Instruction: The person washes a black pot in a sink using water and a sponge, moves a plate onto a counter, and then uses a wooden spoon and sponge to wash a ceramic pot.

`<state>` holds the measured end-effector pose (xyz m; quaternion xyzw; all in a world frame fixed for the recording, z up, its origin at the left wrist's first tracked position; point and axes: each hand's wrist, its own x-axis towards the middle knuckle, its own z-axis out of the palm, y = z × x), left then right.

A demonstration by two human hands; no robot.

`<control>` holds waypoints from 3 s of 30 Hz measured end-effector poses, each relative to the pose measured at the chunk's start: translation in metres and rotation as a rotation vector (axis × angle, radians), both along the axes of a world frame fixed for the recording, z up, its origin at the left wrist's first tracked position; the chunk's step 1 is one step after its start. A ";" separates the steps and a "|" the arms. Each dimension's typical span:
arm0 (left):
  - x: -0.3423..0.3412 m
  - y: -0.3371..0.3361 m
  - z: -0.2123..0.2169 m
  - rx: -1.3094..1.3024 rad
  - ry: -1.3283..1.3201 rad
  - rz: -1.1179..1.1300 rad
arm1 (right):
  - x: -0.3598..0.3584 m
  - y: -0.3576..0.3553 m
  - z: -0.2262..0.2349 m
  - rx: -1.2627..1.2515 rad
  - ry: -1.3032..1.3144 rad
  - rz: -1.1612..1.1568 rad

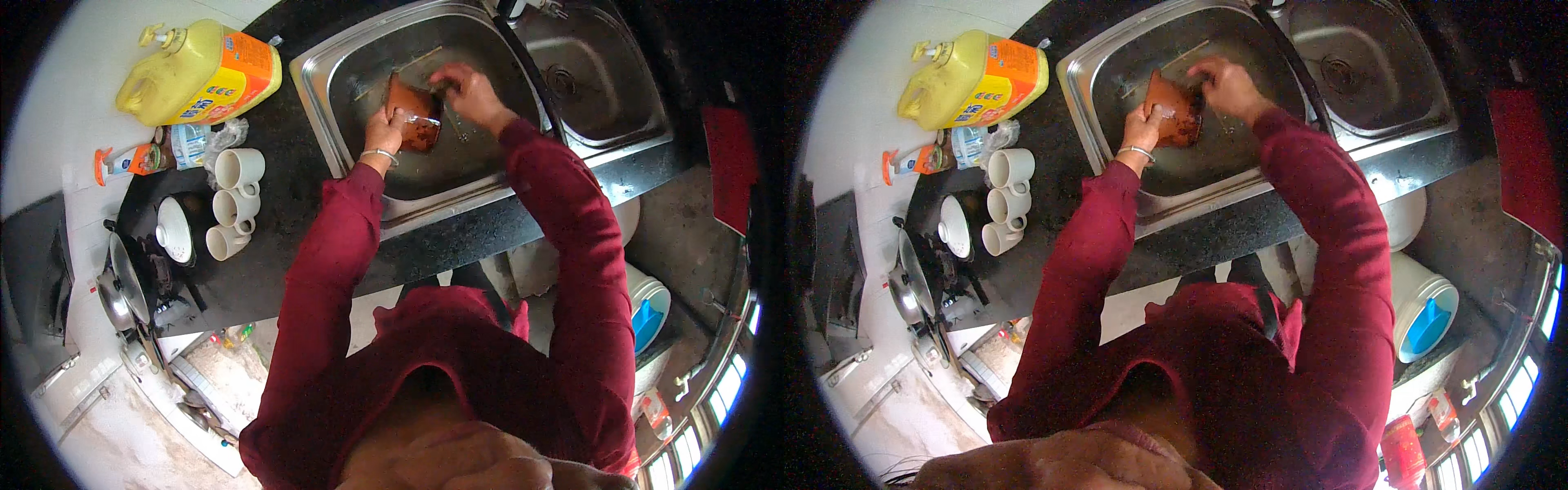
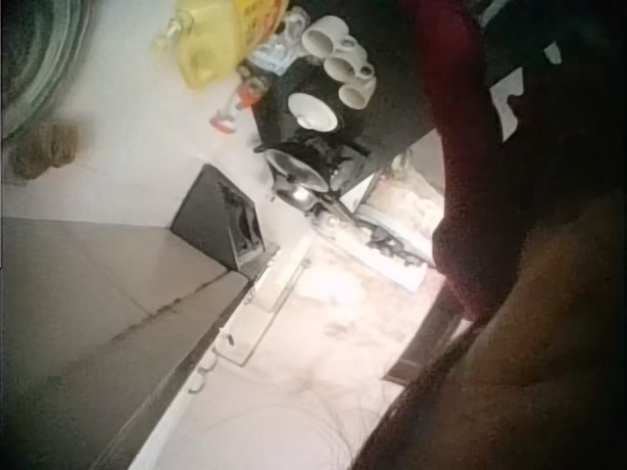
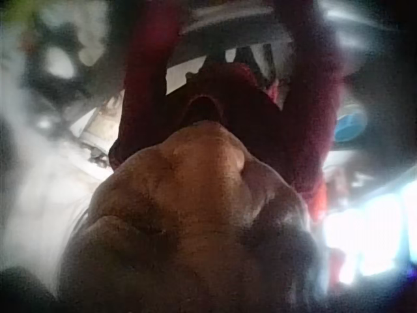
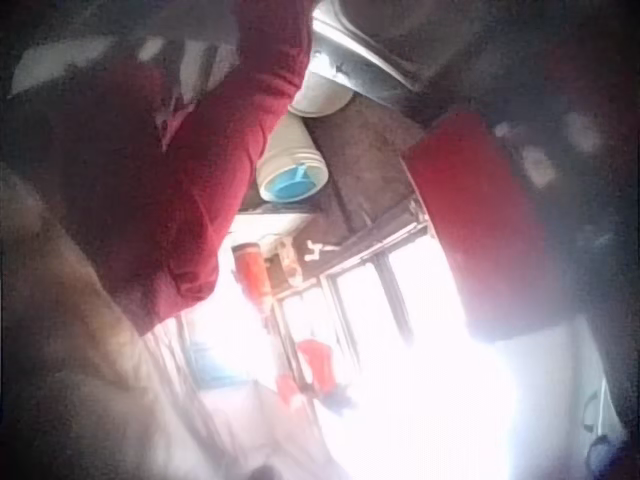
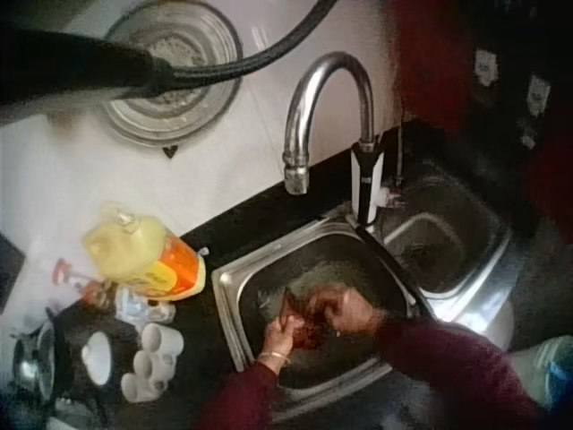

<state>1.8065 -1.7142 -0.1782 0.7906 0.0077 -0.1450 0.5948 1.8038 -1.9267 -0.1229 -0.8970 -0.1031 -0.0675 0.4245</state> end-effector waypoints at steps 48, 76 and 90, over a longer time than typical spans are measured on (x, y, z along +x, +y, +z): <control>-0.047 0.002 0.130 -0.763 -0.254 0.327 | -0.084 0.071 0.136 1.457 0.623 0.160; -0.056 0.023 0.123 -0.958 0.086 0.377 | -0.081 0.043 0.108 0.463 -0.150 0.007; -0.069 0.026 0.122 -1.033 0.075 0.317 | -0.059 0.046 0.103 0.042 -0.287 -0.096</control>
